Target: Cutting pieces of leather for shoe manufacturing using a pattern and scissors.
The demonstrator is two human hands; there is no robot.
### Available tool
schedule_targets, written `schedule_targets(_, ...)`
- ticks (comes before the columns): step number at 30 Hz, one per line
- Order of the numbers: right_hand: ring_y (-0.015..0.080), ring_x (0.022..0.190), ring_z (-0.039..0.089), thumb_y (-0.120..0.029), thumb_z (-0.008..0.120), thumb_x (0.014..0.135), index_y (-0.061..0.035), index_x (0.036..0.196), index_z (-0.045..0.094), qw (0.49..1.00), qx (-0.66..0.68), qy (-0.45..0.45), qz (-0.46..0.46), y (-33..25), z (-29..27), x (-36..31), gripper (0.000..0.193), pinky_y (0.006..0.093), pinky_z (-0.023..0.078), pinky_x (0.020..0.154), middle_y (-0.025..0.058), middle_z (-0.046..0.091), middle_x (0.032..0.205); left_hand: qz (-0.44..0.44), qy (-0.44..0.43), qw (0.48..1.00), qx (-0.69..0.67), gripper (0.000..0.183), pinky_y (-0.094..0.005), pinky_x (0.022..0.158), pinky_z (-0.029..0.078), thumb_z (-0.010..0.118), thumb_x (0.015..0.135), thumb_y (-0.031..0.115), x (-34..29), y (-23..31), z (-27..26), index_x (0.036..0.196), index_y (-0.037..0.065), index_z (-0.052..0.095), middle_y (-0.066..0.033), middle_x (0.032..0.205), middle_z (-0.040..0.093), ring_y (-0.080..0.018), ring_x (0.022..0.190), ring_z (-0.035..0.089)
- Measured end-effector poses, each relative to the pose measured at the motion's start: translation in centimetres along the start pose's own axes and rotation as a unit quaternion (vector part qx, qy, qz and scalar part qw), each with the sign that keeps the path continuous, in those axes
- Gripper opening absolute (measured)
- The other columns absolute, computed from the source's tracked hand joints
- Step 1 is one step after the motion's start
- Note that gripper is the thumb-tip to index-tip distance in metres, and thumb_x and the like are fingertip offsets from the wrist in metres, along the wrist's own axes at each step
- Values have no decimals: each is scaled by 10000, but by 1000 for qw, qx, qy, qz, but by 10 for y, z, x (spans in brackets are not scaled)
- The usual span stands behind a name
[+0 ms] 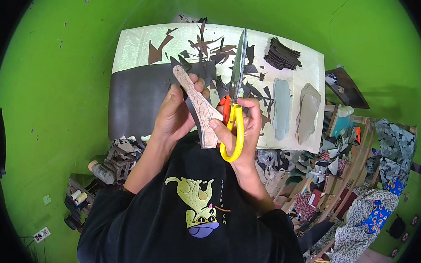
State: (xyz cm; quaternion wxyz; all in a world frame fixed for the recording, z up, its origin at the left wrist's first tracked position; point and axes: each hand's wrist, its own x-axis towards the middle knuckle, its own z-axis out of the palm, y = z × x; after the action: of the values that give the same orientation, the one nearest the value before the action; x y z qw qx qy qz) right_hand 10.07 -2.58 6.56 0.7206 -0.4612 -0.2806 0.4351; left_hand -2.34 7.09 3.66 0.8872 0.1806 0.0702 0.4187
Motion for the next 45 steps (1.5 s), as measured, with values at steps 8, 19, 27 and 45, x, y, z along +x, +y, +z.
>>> schedule_targets(8,98,856,623,113,752,779,-42,1232,398,994,-88,20,-56,3,5,-6,596,217,509,736,110,665,997,27,75,980,183,417,-292,854,515,597,1014,302,3,14,26,1269,-27,584,-70,1047,649,-133,951,620)
schedule_targets(19,135,916,625,103,767,771,-19,1231,411,977,-137,-14,-160,30,-2,-18,594,243,523,760,138,627,1025,1,191,977,91,277,-242,740,501,642,980,163,6,8,27,1192,-15,641,-26,897,657,-97,798,620)
schedule_targets(27,140,878,609,-74,898,700,-17,1246,438,988,-108,-95,-63,22,-26,-15,717,267,494,766,101,627,971,31,146,959,240,188,-239,759,507,677,940,92,4,21,19,1086,-27,695,-44,913,695,-91,816,633)
schedule_targets(45,123,833,567,-378,932,661,-54,1178,459,987,-80,-108,84,11,-43,-18,773,252,431,711,78,611,952,8,102,915,391,159,-208,696,447,700,923,55,-4,31,27,1053,-36,709,0,886,681,-40,786,566)
